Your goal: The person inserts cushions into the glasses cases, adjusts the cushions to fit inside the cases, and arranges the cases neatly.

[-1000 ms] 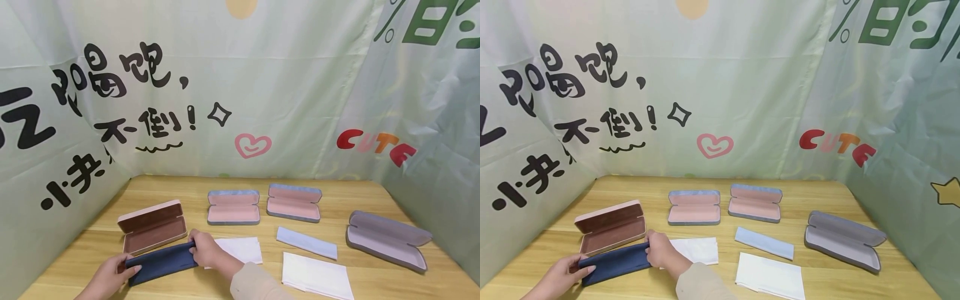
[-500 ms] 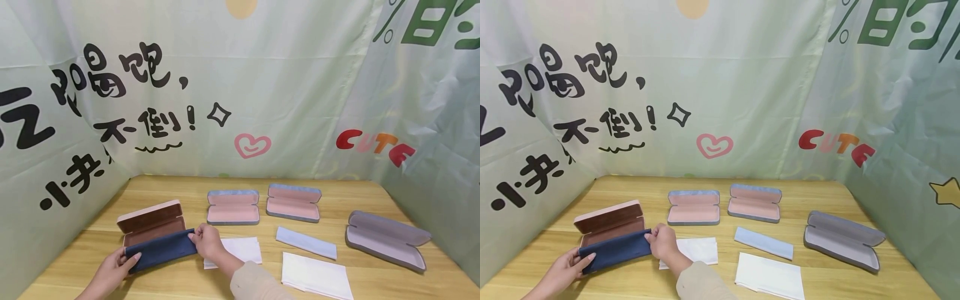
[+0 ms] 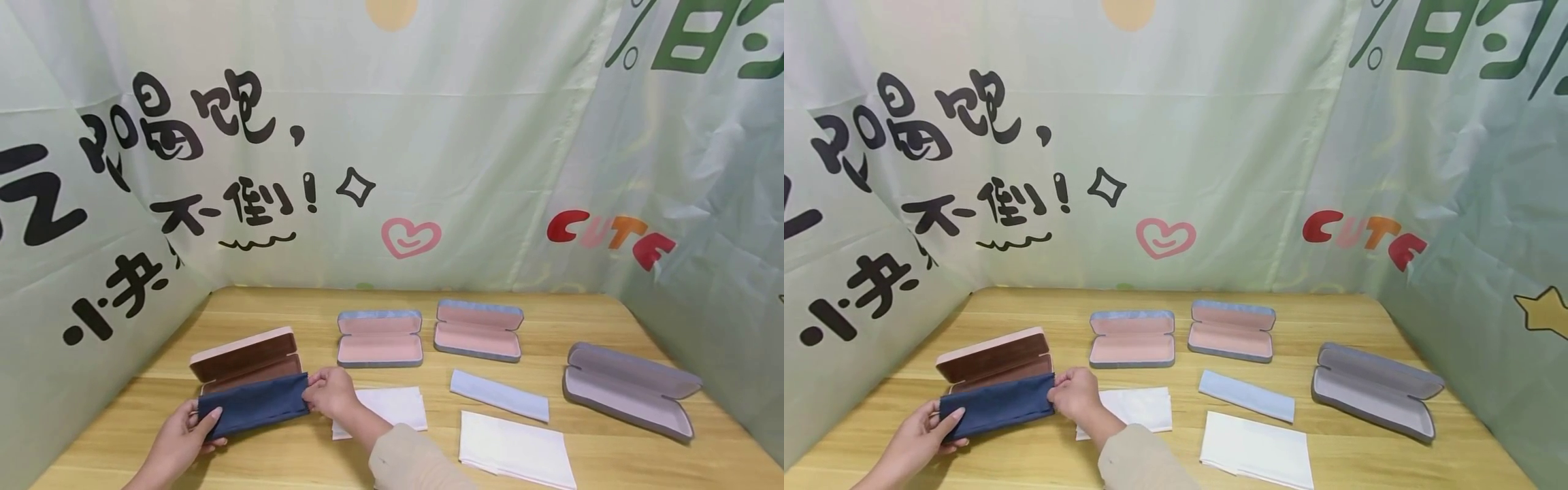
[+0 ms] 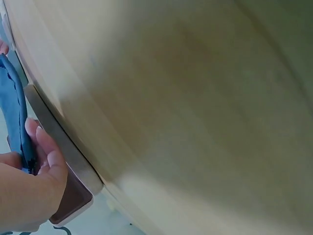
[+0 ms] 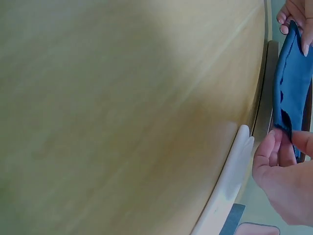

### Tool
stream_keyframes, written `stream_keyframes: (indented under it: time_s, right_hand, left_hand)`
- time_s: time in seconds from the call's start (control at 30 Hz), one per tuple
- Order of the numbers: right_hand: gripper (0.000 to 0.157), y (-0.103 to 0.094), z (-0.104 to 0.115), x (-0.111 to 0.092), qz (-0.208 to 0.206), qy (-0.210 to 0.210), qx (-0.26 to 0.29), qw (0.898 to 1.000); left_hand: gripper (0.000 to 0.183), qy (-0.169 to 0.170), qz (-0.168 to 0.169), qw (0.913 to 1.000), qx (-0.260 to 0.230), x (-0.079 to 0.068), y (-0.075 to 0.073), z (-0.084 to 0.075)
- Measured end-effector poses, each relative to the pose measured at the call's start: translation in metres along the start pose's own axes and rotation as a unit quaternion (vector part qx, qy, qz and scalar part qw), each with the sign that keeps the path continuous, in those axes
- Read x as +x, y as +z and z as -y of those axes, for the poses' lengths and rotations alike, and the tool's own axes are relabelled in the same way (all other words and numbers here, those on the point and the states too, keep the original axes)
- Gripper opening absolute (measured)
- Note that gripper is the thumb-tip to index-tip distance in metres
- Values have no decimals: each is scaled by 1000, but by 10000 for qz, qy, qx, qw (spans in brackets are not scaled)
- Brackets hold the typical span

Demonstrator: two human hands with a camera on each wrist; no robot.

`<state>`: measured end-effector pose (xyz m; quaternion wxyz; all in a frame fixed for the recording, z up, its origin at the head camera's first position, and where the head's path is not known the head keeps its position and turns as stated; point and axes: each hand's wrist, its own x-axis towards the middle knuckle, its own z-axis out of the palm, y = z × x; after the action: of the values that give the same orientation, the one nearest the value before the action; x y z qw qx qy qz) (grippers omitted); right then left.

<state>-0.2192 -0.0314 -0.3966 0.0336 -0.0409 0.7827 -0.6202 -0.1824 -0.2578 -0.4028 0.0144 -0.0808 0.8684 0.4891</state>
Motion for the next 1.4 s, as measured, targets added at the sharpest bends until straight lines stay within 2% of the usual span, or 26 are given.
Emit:
stream_keyframes:
  time_s: [0.1, 0.3, 0.53, 0.8, 1.03, 1.3, 1.4]
  right_hand:
    - [4, 1, -1, 1, -67, -28, -122, 9999]
    - [10, 4, 0, 1, -230, 93, 80, 9997]
    - [13, 9, 2, 3, -109, 272, 361, 9989]
    - [11, 11, -1, 11, -243, 233, 255, 9991]
    - [10, 11, -2, 18, -186, 142, 31, 9997]
    - [11, 16, 1, 23, -197, 115, 184, 9996]
    - [9, 16, 1, 25, -74, 78, 183, 9998]
  left_hand:
    - [30, 39, -72, 10000, 53, 1, -1, 1]
    - [28, 15, -80, 10000, 36, 7, -4, -1]
    - [33, 27, -188, 9998, 44, 11, -8, -9]
    - [36, 16, -249, 9997, 20, 15, -9, -11]
    - [33, -105, -303, 9995, -36, 17, -11, -10]
    - [36, -97, -635, 9962, 592, 18, -16, -11]
    - [36, -106, -646, 9959, 629, 18, -18, -10]
